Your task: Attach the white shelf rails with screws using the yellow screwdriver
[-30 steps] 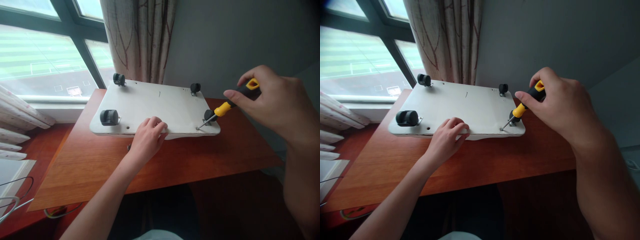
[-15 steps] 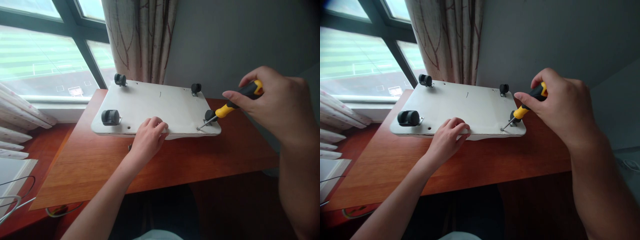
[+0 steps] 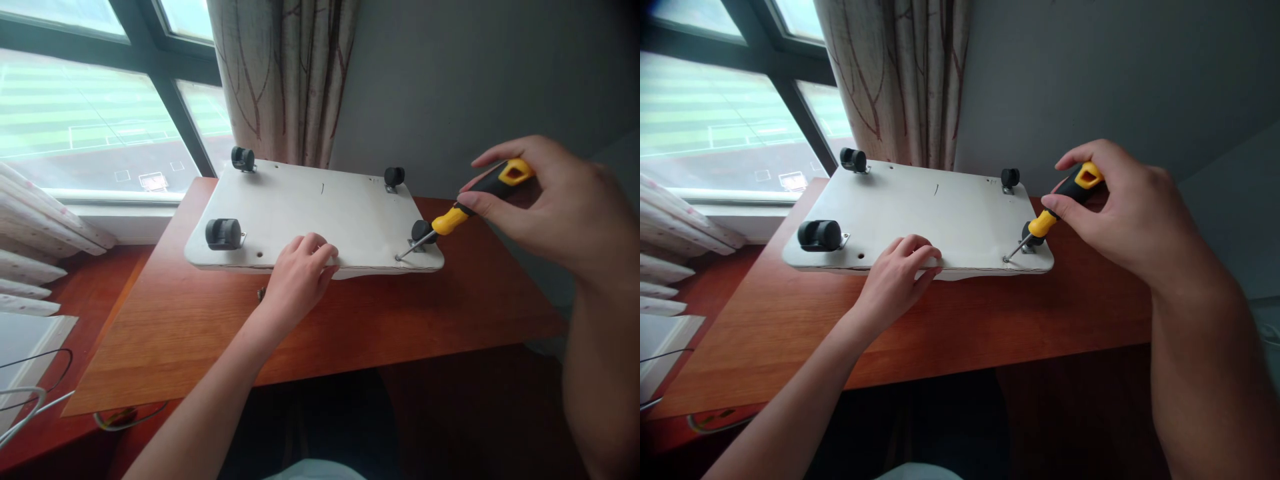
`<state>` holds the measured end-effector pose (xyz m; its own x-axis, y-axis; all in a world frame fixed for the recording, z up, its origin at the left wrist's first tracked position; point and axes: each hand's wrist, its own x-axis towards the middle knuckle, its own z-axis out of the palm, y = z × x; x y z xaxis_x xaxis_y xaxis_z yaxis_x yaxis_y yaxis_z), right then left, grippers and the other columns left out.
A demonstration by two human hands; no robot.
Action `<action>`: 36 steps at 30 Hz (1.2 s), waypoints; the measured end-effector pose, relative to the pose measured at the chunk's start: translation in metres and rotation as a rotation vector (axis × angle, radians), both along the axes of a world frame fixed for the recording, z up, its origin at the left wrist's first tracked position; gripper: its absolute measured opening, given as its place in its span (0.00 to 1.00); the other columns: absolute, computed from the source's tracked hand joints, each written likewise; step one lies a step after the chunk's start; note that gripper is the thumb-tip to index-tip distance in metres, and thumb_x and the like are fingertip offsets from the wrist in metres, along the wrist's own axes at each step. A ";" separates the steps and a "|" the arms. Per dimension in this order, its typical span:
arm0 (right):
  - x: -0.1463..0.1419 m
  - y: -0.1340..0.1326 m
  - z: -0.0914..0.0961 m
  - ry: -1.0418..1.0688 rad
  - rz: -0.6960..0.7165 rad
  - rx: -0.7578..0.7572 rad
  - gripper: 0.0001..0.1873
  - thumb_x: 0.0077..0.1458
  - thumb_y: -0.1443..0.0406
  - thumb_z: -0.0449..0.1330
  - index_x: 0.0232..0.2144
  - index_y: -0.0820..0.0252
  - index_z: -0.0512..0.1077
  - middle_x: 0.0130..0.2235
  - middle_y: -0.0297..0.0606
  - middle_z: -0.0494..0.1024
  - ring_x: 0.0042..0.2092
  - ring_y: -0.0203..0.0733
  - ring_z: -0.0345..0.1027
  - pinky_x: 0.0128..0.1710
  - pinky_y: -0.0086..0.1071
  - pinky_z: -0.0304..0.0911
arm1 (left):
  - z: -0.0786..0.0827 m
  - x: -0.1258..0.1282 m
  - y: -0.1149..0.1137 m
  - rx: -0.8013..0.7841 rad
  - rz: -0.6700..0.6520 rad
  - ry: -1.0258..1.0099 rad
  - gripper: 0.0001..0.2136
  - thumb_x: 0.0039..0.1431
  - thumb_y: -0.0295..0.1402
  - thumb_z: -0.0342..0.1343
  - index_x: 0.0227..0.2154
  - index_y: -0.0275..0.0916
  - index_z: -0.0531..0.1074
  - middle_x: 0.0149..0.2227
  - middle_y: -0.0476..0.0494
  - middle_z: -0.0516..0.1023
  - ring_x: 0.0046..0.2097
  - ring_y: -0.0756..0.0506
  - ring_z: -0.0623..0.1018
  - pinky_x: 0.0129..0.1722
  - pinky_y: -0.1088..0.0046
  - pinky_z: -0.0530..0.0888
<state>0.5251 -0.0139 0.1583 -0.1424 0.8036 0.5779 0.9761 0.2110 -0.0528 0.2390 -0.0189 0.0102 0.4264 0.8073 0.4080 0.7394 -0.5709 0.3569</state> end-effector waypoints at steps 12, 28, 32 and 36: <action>0.009 -0.005 -0.005 0.251 0.246 -0.160 0.19 0.56 0.66 0.55 0.51 0.50 0.69 0.55 0.35 0.74 0.50 0.46 0.73 0.45 0.43 0.70 | 0.001 0.000 -0.001 0.000 0.005 0.001 0.05 0.65 0.30 0.55 0.42 0.40 0.72 0.45 0.42 0.73 0.44 0.42 0.72 0.43 0.64 0.71; -0.020 -0.009 -0.025 0.100 0.095 0.226 0.25 0.52 0.51 0.67 0.49 0.53 0.73 0.40 0.36 0.79 0.39 0.45 0.74 0.41 0.42 0.72 | 0.003 0.001 -0.001 -0.007 0.014 0.014 0.05 0.65 0.29 0.54 0.41 0.40 0.72 0.45 0.42 0.74 0.44 0.42 0.73 0.42 0.64 0.71; -0.017 0.004 -0.031 -0.009 -0.040 0.364 0.18 0.55 0.51 0.63 0.41 0.57 0.71 0.37 0.37 0.77 0.36 0.44 0.72 0.37 0.39 0.68 | 0.002 0.001 -0.001 -0.005 0.012 0.009 0.04 0.65 0.30 0.54 0.41 0.40 0.72 0.45 0.42 0.73 0.44 0.42 0.73 0.42 0.65 0.71; -0.019 0.010 -0.032 -0.067 -0.160 0.374 0.16 0.55 0.53 0.63 0.38 0.58 0.69 0.35 0.37 0.76 0.34 0.44 0.72 0.34 0.38 0.68 | 0.002 0.001 -0.001 -0.001 0.011 0.008 0.05 0.65 0.29 0.54 0.41 0.40 0.72 0.45 0.41 0.73 0.43 0.42 0.73 0.42 0.65 0.71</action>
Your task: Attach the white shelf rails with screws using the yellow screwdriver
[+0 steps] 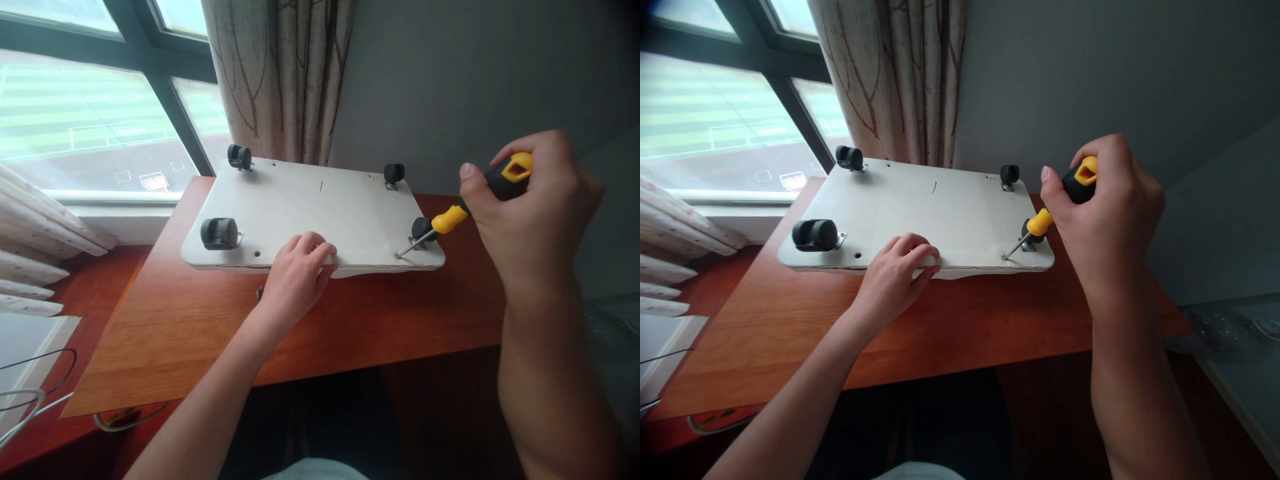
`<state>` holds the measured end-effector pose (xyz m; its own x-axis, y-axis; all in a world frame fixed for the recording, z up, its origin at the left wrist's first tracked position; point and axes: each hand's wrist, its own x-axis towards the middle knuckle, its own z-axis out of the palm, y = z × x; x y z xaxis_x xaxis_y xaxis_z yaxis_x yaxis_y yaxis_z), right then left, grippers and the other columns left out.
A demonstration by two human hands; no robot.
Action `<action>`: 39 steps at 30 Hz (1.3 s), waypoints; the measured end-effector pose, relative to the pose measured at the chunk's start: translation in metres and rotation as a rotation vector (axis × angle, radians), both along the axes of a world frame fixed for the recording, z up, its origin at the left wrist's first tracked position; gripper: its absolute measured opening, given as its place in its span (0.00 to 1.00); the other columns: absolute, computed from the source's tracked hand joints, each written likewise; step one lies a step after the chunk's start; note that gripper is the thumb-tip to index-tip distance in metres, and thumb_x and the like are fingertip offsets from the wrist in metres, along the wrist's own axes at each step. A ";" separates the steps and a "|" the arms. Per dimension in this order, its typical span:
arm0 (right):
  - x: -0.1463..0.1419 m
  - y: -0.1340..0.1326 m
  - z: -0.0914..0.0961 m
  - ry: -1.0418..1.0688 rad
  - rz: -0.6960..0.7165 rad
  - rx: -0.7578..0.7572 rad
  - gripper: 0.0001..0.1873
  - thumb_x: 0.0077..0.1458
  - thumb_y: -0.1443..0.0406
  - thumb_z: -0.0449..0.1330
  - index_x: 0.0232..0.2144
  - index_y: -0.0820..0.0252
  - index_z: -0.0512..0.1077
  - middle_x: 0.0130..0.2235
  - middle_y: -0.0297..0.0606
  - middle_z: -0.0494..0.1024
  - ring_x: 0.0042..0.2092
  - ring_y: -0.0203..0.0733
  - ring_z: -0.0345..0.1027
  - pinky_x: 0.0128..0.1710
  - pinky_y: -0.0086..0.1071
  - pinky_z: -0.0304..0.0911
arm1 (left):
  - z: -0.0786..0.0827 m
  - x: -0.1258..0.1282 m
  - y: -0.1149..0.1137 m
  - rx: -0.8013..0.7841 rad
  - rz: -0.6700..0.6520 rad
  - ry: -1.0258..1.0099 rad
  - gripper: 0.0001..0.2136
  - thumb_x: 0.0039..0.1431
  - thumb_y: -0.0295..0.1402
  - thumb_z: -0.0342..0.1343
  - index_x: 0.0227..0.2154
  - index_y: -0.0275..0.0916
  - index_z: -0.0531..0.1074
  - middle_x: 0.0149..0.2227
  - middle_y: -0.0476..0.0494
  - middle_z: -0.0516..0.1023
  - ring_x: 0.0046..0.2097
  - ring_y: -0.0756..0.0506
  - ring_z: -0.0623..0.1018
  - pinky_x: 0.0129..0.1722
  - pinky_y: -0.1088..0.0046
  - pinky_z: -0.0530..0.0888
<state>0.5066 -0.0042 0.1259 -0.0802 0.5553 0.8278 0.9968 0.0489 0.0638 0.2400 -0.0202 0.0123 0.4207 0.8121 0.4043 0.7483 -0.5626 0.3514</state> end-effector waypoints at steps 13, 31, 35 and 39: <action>0.009 -0.019 0.012 0.689 0.803 -0.631 0.25 0.57 0.65 0.59 0.56 0.45 0.64 0.56 0.35 0.73 0.53 0.46 0.74 0.52 0.51 0.73 | -0.002 -0.001 0.001 0.008 -0.001 0.005 0.05 0.66 0.31 0.53 0.41 0.41 0.72 0.45 0.41 0.73 0.44 0.42 0.72 0.41 0.64 0.71; -0.002 -0.017 0.004 0.171 0.184 -0.191 0.23 0.55 0.49 0.63 0.49 0.51 0.66 0.40 0.37 0.76 0.29 0.39 0.68 0.27 0.34 0.62 | -0.001 -0.001 0.000 -0.003 -0.001 -0.003 0.05 0.65 0.30 0.53 0.41 0.41 0.72 0.45 0.41 0.73 0.44 0.41 0.73 0.42 0.64 0.71; 0.001 -0.017 0.000 0.147 0.175 -0.134 0.22 0.56 0.52 0.62 0.50 0.52 0.65 0.44 0.40 0.76 0.34 0.43 0.71 0.32 0.37 0.64 | -0.002 0.000 0.002 -0.004 -0.001 -0.004 0.05 0.65 0.30 0.53 0.41 0.41 0.72 0.45 0.41 0.73 0.44 0.41 0.73 0.42 0.63 0.72; 0.001 -0.017 -0.002 0.169 0.167 -0.143 0.23 0.56 0.54 0.62 0.51 0.51 0.64 0.46 0.40 0.75 0.34 0.43 0.72 0.31 0.37 0.65 | -0.001 -0.003 -0.003 0.012 -0.030 -0.082 0.07 0.66 0.29 0.52 0.44 0.41 0.71 0.46 0.40 0.74 0.45 0.42 0.73 0.45 0.62 0.73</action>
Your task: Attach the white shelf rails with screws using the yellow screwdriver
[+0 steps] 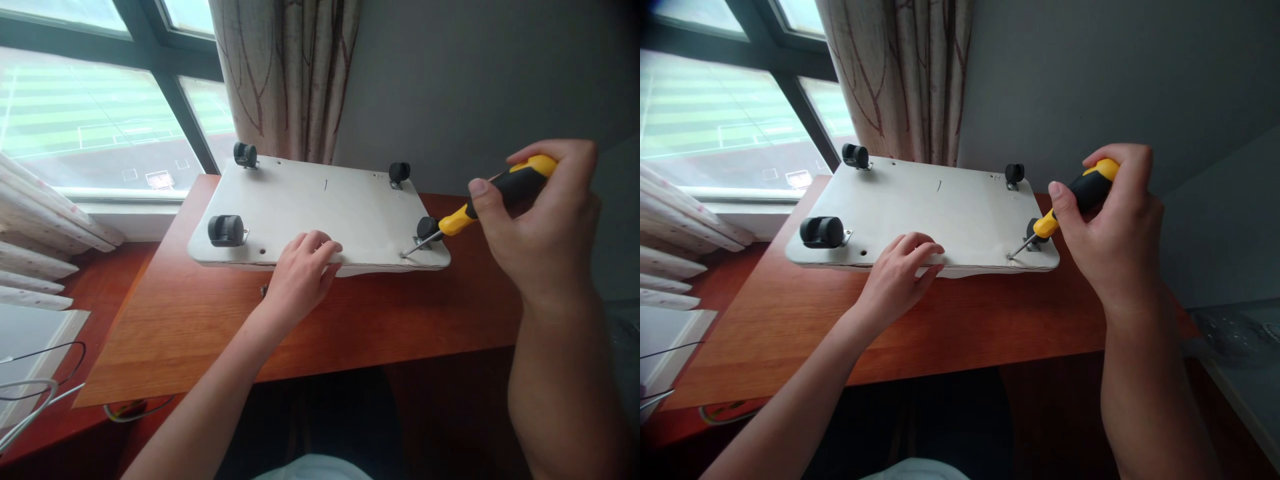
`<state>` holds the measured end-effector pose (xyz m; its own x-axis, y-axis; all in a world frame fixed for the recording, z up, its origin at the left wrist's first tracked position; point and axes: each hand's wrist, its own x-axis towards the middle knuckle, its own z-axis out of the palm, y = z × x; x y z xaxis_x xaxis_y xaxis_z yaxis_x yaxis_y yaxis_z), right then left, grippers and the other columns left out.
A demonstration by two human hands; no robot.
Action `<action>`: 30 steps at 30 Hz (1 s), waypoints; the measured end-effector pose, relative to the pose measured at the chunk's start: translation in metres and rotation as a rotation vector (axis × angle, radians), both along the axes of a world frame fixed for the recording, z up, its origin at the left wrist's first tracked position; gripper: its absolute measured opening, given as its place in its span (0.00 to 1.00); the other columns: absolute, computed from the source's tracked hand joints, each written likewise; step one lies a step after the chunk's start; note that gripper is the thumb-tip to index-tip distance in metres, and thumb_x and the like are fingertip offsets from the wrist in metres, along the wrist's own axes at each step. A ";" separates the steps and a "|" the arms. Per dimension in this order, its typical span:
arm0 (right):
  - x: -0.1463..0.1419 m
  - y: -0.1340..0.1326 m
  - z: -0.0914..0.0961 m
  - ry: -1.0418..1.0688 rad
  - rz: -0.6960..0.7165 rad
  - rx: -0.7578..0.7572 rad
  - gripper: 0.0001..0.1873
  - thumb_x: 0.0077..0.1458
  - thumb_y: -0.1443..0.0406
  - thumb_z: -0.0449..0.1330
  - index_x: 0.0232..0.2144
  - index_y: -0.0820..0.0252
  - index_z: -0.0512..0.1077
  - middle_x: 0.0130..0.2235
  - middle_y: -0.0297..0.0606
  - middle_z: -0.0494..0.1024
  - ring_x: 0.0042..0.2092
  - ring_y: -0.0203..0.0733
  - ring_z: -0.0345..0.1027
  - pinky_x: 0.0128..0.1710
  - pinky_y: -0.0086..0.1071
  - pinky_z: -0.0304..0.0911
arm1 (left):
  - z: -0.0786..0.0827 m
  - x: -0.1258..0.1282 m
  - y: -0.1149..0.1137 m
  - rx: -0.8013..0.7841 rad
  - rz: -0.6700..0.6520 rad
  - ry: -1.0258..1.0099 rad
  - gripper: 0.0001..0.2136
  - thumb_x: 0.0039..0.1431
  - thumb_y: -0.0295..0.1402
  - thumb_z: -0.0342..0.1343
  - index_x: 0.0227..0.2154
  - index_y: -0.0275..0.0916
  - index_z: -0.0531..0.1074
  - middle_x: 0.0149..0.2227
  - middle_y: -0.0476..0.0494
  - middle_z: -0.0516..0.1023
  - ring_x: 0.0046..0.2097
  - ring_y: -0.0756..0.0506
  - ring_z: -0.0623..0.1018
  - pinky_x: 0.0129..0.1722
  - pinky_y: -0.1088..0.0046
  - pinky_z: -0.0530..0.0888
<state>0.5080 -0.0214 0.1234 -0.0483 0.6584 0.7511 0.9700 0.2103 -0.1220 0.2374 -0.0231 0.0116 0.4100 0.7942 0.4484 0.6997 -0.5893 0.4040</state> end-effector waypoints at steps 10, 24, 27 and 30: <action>-0.001 0.000 -0.002 0.046 0.017 0.018 0.23 0.54 0.57 0.63 0.51 0.52 0.64 0.47 0.40 0.75 0.32 0.41 0.71 0.29 0.35 0.63 | -0.013 -0.069 -0.047 -0.156 0.081 0.073 0.08 0.67 0.31 0.48 0.42 0.42 0.72 0.40 0.46 0.79 0.36 0.47 0.77 0.35 0.72 0.71; 0.000 0.000 -0.004 0.056 0.036 0.007 0.23 0.56 0.57 0.61 0.52 0.50 0.62 0.48 0.40 0.74 0.34 0.41 0.72 0.30 0.35 0.65 | -0.041 -0.093 -0.038 -0.444 0.404 0.339 0.12 0.63 0.37 0.47 0.42 0.41 0.72 0.40 0.41 0.79 0.34 0.42 0.79 0.28 0.70 0.66; 0.000 0.000 -0.005 0.063 0.050 0.011 0.23 0.56 0.58 0.62 0.52 0.51 0.62 0.49 0.40 0.74 0.35 0.42 0.72 0.31 0.36 0.65 | -0.040 -0.088 -0.036 -0.468 0.403 0.367 0.10 0.63 0.36 0.46 0.38 0.40 0.71 0.39 0.40 0.78 0.35 0.41 0.79 0.28 0.69 0.65; -0.001 0.001 -0.004 0.070 0.053 0.013 0.22 0.55 0.58 0.62 0.51 0.50 0.62 0.48 0.39 0.74 0.36 0.44 0.73 0.31 0.36 0.66 | -0.036 -0.084 -0.035 -0.488 0.394 0.369 0.09 0.63 0.34 0.46 0.38 0.40 0.70 0.40 0.40 0.78 0.35 0.41 0.80 0.29 0.69 0.66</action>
<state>0.5072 -0.0205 0.1189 -0.0303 0.6468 0.7621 0.9465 0.2635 -0.1860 0.1531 -0.0583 -0.0249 0.1086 0.9883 -0.1068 0.9642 -0.0786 0.2531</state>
